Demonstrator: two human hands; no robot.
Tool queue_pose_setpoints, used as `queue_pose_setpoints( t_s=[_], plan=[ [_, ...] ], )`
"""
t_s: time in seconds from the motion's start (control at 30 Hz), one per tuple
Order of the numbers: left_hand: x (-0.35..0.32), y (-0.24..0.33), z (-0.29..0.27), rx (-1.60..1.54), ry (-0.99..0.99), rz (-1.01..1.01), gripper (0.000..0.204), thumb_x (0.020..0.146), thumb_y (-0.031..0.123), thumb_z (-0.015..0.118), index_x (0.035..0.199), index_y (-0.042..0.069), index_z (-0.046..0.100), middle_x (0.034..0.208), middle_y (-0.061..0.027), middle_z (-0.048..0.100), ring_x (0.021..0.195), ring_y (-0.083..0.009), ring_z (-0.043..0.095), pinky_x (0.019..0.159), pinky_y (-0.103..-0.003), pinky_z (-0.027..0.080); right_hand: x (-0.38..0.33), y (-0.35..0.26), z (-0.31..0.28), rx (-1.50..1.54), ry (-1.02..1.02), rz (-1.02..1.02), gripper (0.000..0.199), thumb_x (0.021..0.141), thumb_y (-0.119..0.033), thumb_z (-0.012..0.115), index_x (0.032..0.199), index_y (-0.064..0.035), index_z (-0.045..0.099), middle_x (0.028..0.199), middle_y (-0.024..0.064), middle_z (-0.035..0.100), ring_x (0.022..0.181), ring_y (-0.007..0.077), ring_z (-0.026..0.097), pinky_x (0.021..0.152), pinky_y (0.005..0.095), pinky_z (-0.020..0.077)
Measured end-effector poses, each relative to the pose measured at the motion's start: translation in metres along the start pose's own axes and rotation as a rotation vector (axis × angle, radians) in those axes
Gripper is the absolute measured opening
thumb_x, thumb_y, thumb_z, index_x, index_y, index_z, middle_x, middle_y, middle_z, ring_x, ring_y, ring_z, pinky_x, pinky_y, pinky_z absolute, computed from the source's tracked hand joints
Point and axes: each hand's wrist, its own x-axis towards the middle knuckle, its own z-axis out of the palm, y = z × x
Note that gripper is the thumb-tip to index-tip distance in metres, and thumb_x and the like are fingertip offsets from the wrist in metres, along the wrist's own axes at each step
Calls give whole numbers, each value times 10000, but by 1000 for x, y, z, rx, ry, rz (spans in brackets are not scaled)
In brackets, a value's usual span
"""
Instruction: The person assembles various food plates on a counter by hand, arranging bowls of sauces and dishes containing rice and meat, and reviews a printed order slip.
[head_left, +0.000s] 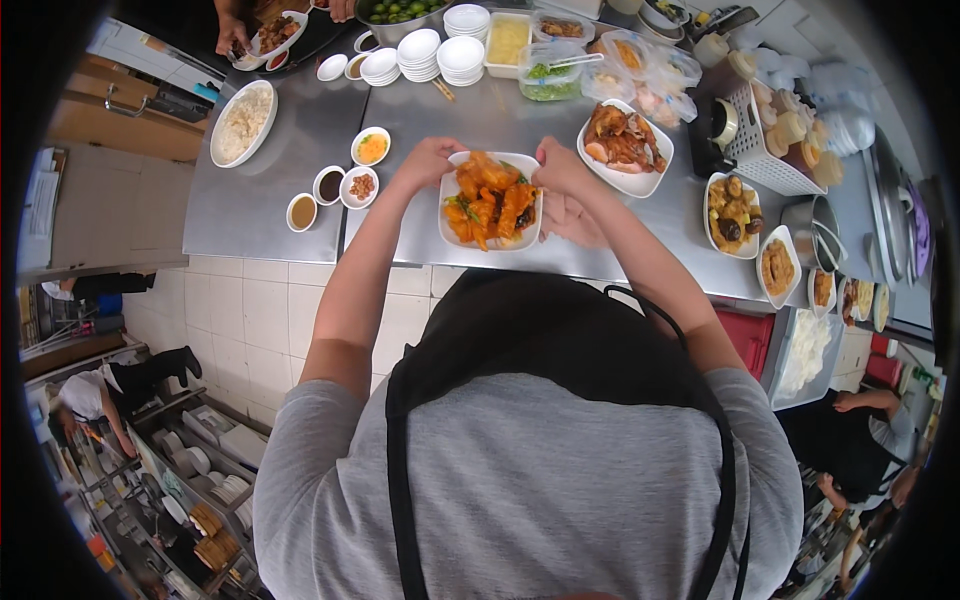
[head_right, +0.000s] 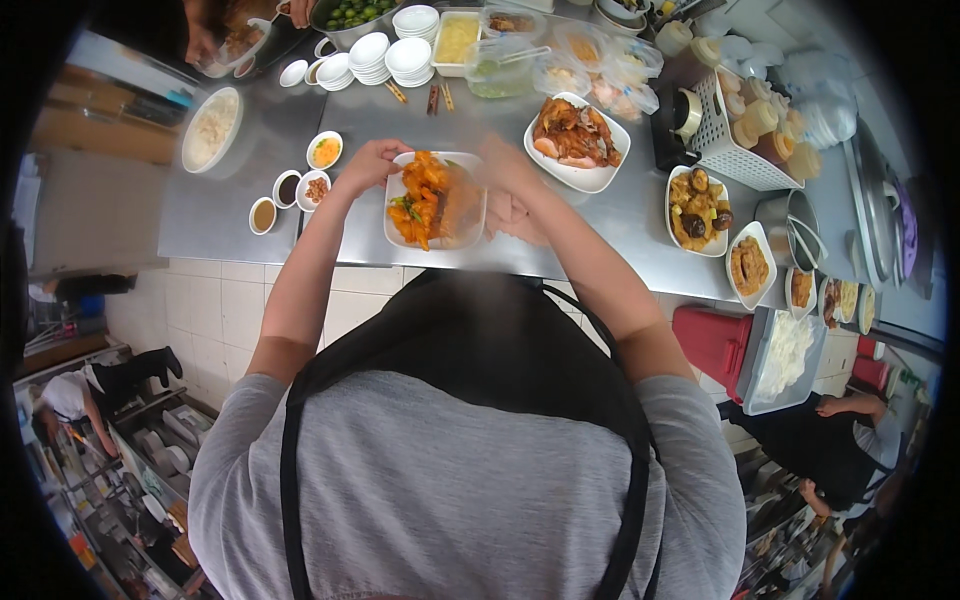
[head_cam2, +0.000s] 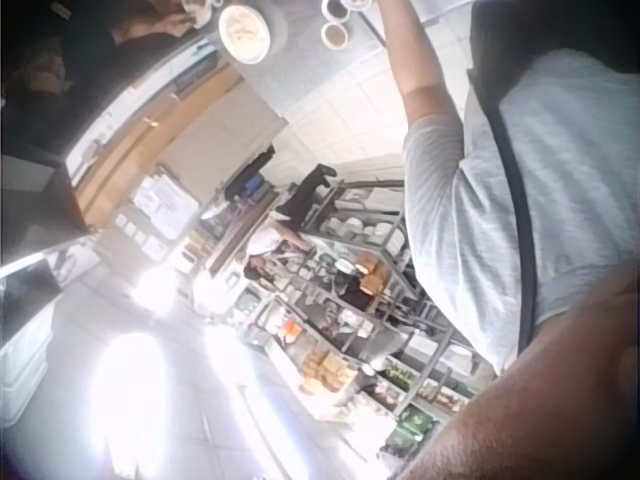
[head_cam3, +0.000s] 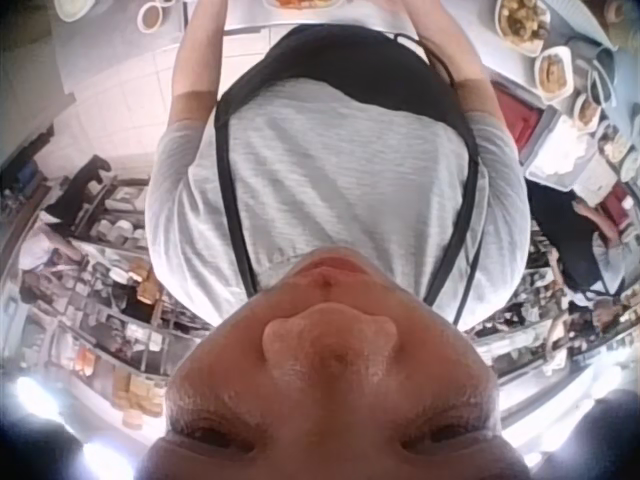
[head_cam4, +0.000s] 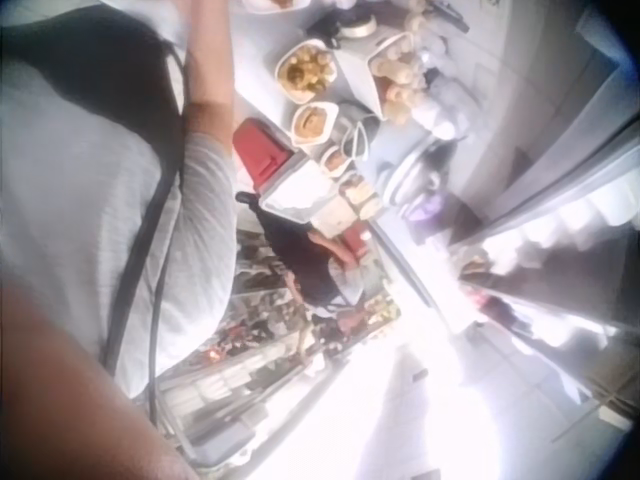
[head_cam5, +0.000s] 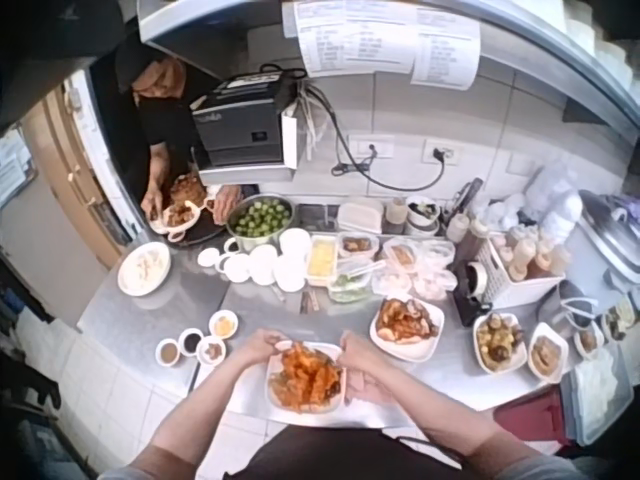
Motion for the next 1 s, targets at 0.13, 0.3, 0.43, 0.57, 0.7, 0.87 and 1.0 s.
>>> queue_pose_setpoints(
  t_s=[0.13,0.3,0.43,0.57,0.7,0.87,1.0],
  plan=[
    [-1,2,2,39,27,-10,344,684,-57,483,993,63,573,839,-24,624,686,-95,575,526,-223,460,-12,1,2,57,-1,49,363,567,-113,632,868,-52,439,803,159,567,749,291,564,650,342,440],
    [0,4,3,6,54,4,349,678,-58,481,991,65,576,838,-21,624,680,-93,574,513,-215,451,-18,5,6,242,-50,103,461,551,-90,650,942,-33,412,816,118,523,696,232,537,590,312,437],
    [3,-1,0,49,59,3,345,673,-59,486,987,52,573,842,-25,623,673,-93,572,499,-211,442,-29,11,-16,446,-248,117,481,543,-78,662,946,-27,406,806,88,484,641,196,503,538,312,422],
    [-5,-1,-3,64,71,3,334,682,-51,500,994,45,568,824,-26,617,675,-90,571,492,-201,435,-57,37,-24,262,34,-148,439,582,-70,644,968,-62,435,811,81,457,696,198,475,593,299,401],
    [-18,-12,-5,-69,107,9,313,651,-49,504,942,34,586,744,-40,590,617,-117,556,466,-231,444,-105,35,-6,-282,455,-412,330,628,-110,624,933,-88,500,857,91,486,821,258,484,667,335,396],
    [-41,-27,0,-222,247,-103,297,686,-27,528,975,31,560,824,-56,592,625,-130,560,470,-217,450,-93,70,22,-316,484,-510,213,630,-76,598,836,-86,544,800,67,517,775,256,514,681,364,429],
    [-53,-20,-4,-285,182,-84,318,704,20,563,1022,32,553,843,-68,595,687,-132,571,539,-218,469,-78,71,24,-280,511,-579,144,664,-65,561,808,-66,562,781,95,546,812,273,518,703,354,430]
  ],
)
